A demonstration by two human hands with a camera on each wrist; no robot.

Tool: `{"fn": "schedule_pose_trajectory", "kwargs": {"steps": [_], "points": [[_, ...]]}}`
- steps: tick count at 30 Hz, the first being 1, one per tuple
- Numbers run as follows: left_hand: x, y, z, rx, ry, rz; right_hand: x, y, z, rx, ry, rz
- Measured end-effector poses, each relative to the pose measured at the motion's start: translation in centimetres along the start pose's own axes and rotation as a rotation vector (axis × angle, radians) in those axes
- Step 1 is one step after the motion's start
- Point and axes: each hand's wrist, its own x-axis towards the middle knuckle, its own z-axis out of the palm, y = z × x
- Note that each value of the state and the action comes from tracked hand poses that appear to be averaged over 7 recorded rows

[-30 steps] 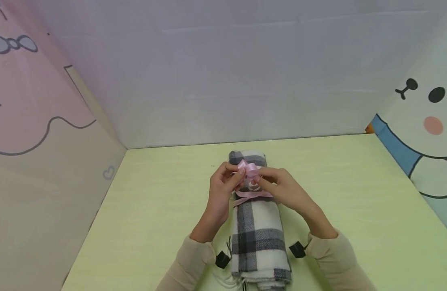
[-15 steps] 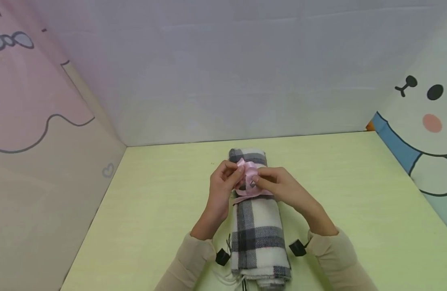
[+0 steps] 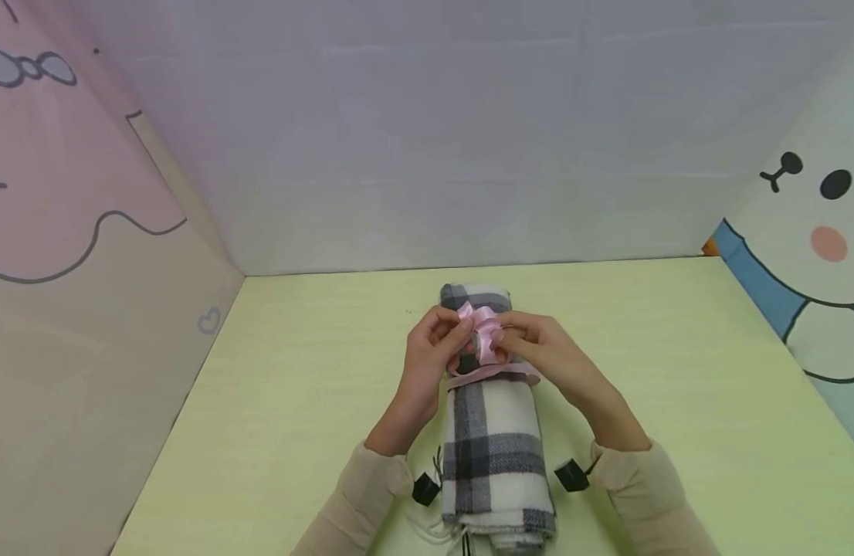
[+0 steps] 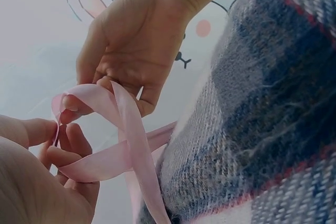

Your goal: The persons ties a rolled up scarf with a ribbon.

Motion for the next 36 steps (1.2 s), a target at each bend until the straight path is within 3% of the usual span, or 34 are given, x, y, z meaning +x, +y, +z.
{"fn": "schedule_pose_trajectory", "kwargs": {"steps": [15,36], "points": [[0.08,-0.08,-0.04,0.015,-0.041,0.004,0.1,-0.09,-0.54,0.009,0.034,0.079],[0.12,-0.58,0.03,-0.034,-0.068,-0.028,0.13,-0.07,-0.36,0.013,0.053,0.076]]}}
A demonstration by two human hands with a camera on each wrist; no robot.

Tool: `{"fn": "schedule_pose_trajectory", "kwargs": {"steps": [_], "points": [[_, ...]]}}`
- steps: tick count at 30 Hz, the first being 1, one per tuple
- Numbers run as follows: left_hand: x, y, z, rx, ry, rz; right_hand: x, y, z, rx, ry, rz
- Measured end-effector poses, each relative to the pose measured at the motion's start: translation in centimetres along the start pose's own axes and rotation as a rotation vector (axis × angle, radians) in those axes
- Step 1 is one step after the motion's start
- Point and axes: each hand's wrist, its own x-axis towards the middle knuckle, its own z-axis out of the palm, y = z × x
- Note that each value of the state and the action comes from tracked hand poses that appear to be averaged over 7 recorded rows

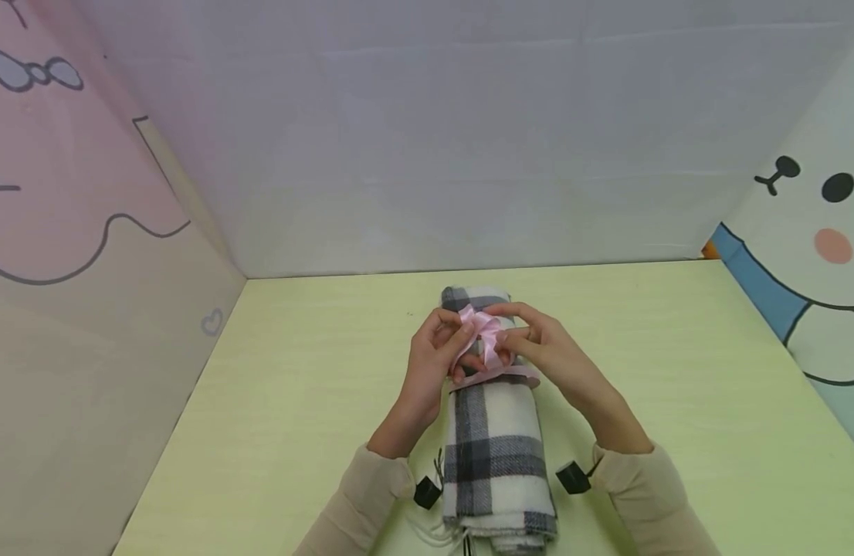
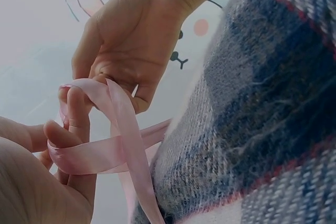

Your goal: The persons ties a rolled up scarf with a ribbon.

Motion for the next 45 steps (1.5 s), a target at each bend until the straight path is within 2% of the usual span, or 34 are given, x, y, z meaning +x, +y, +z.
{"fn": "schedule_pose_trajectory", "kwargs": {"steps": [13,23,29,34,40,45], "points": [[-0.1,0.3,0.4,-0.03,-0.024,-0.007,-0.3,-0.3,0.0,-0.004,-0.001,0.024],[-0.4,0.1,0.3,-0.058,-0.012,-0.029,-0.6,-0.5,0.4,-0.117,-0.013,-0.055],[-0.4,0.2,0.1,-0.048,-0.001,-0.011,-1.0,-0.9,0.4,-0.136,-0.038,-0.056],[-0.2,0.4,0.1,-0.049,-0.008,0.004,-1.1,-1.1,0.2,-0.183,-0.066,-0.098],[-0.2,0.4,0.2,-0.05,0.004,0.0,-1.0,-1.0,0.3,-0.221,-0.122,-0.099],[-0.3,0.4,0.3,-0.055,0.019,-0.009,-0.9,-0.7,0.4,-0.283,-0.126,-0.106]]}}
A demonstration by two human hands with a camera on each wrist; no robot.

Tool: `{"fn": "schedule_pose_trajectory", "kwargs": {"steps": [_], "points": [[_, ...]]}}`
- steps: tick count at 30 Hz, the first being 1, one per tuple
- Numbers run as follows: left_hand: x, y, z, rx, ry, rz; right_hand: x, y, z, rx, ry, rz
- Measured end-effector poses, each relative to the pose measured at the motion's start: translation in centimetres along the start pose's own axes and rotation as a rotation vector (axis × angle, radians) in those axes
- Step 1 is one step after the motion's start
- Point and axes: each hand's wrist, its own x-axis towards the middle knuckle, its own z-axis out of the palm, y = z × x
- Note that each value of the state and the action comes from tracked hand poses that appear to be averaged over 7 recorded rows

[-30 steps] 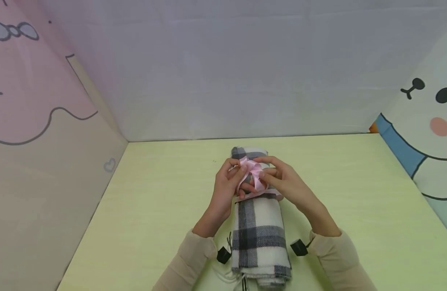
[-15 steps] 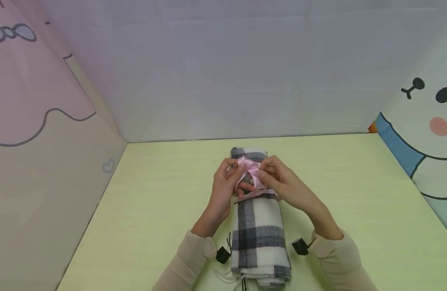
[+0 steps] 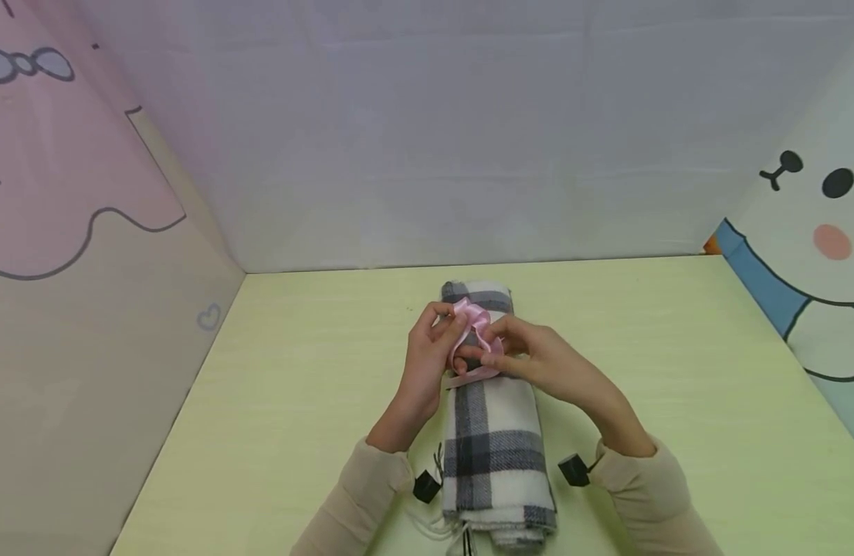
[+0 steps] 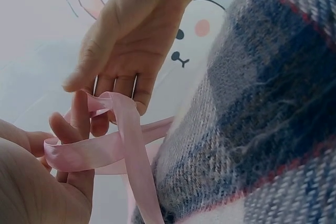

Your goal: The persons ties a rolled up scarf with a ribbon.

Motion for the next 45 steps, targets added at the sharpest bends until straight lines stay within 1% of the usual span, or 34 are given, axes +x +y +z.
{"fn": "schedule_pose_trajectory", "kwargs": {"steps": [5,11,14,18,21,25,28,35,37,41,45], "points": [[0.0,0.1,-0.1,-0.005,-0.012,0.006,0.1,0.1,0.0,-0.055,0.012,-0.025],[0.1,0.0,-0.2,-0.006,-0.024,0.011,0.1,0.1,-0.2,-0.051,0.021,-0.015],[0.1,-0.1,-0.4,0.005,-0.012,0.0,0.0,0.3,-0.1,-0.046,0.024,-0.013],[0.0,-0.4,-0.6,0.015,0.022,-0.018,-0.2,0.5,0.0,-0.069,0.036,-0.025],[0.0,-0.3,-0.6,0.016,0.04,-0.018,-0.3,0.6,-0.1,-0.096,0.043,-0.045],[0.2,-0.2,-0.6,0.016,0.045,-0.01,-0.1,0.6,-0.5,-0.108,0.056,-0.076],[0.4,-0.1,-0.7,0.013,0.045,-0.008,0.0,0.4,-0.7,-0.091,0.081,-0.09],[0.5,-0.1,-0.9,0.005,0.057,-0.022,-0.1,0.5,-1.0,-0.055,0.172,-0.076],[0.5,-0.1,-0.9,0.008,0.062,-0.028,-0.2,0.6,-1.1,-0.045,0.19,-0.087],[0.5,0.1,-1.0,0.012,0.066,-0.02,-0.3,0.5,-1.5,0.033,0.196,-0.113],[0.6,0.1,-1.0,0.01,0.055,-0.008,-0.4,0.4,-1.8,0.128,0.189,-0.085]]}}
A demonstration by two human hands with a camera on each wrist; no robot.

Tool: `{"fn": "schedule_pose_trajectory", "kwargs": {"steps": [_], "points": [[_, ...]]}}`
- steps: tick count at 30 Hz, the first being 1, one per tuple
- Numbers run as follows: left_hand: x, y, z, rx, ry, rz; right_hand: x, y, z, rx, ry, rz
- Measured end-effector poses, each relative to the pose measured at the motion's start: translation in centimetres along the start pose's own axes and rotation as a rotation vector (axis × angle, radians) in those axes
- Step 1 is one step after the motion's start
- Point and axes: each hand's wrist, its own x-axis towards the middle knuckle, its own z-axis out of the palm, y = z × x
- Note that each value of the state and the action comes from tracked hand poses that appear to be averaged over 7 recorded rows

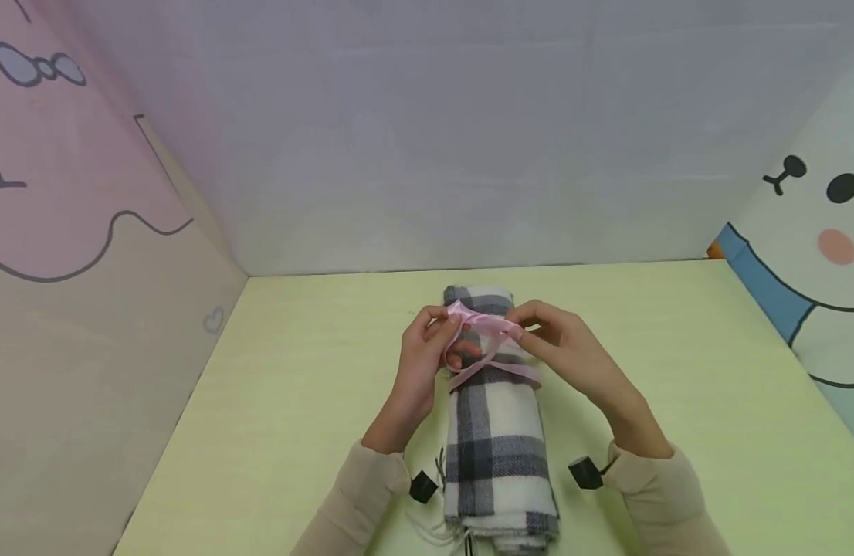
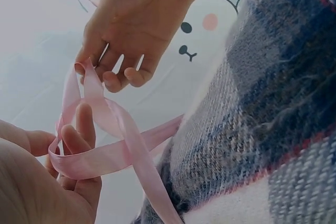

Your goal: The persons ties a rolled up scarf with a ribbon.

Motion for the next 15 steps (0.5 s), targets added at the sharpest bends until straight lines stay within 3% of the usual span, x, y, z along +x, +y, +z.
{"fn": "schedule_pose_trajectory", "kwargs": {"steps": [15], "points": [[-0.27,0.15,0.32,-0.009,-0.019,-0.046,-0.15,0.25,0.12,0.055,0.005,0.006]]}}
